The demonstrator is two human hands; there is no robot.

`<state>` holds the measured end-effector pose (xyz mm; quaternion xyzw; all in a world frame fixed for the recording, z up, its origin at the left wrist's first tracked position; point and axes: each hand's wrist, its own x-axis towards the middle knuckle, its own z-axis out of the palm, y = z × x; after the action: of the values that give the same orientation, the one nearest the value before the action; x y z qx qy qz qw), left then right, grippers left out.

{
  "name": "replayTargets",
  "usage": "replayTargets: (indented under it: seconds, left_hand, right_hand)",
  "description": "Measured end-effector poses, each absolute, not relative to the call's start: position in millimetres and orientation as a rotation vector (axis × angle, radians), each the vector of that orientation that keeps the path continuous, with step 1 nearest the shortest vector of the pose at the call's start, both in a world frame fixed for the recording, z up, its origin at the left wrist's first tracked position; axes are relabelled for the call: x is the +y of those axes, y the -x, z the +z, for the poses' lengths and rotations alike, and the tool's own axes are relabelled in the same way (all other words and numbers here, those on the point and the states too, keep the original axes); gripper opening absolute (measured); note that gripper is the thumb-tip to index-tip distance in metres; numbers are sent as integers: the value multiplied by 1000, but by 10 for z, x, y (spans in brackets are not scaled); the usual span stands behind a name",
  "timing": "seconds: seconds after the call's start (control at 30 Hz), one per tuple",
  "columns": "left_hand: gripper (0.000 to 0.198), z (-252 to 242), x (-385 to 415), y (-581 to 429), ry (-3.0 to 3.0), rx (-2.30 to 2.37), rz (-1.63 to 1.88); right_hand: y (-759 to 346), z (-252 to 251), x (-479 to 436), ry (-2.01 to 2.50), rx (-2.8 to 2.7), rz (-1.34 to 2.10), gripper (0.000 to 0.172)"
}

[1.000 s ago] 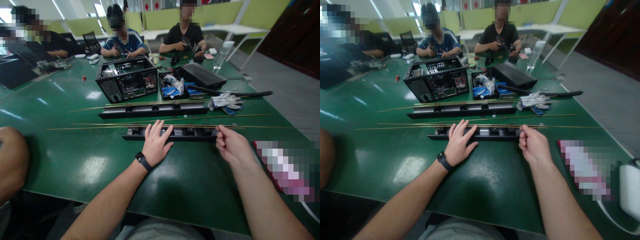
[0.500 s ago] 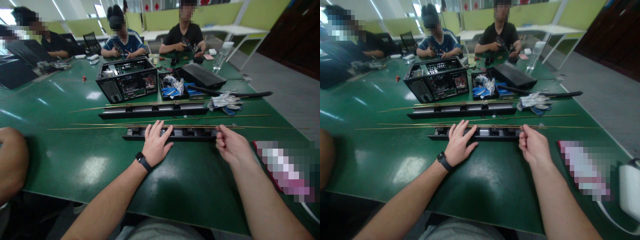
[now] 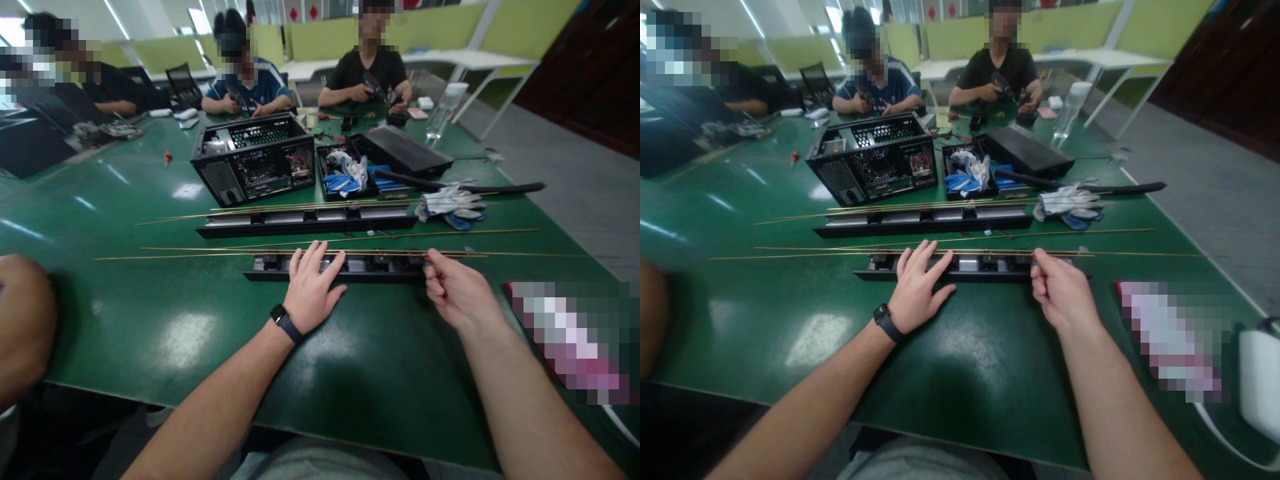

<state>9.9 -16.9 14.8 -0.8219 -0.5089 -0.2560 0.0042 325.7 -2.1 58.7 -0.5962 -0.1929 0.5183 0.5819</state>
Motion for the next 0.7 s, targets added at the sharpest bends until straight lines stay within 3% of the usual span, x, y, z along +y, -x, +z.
replayTargets:
  seconds: [0.7]
  left_hand:
    - [77,124,-156,-92,2569,-1567,-814]
  right_hand:
    - [-3273,619,-9,1374,-340,1182,26]
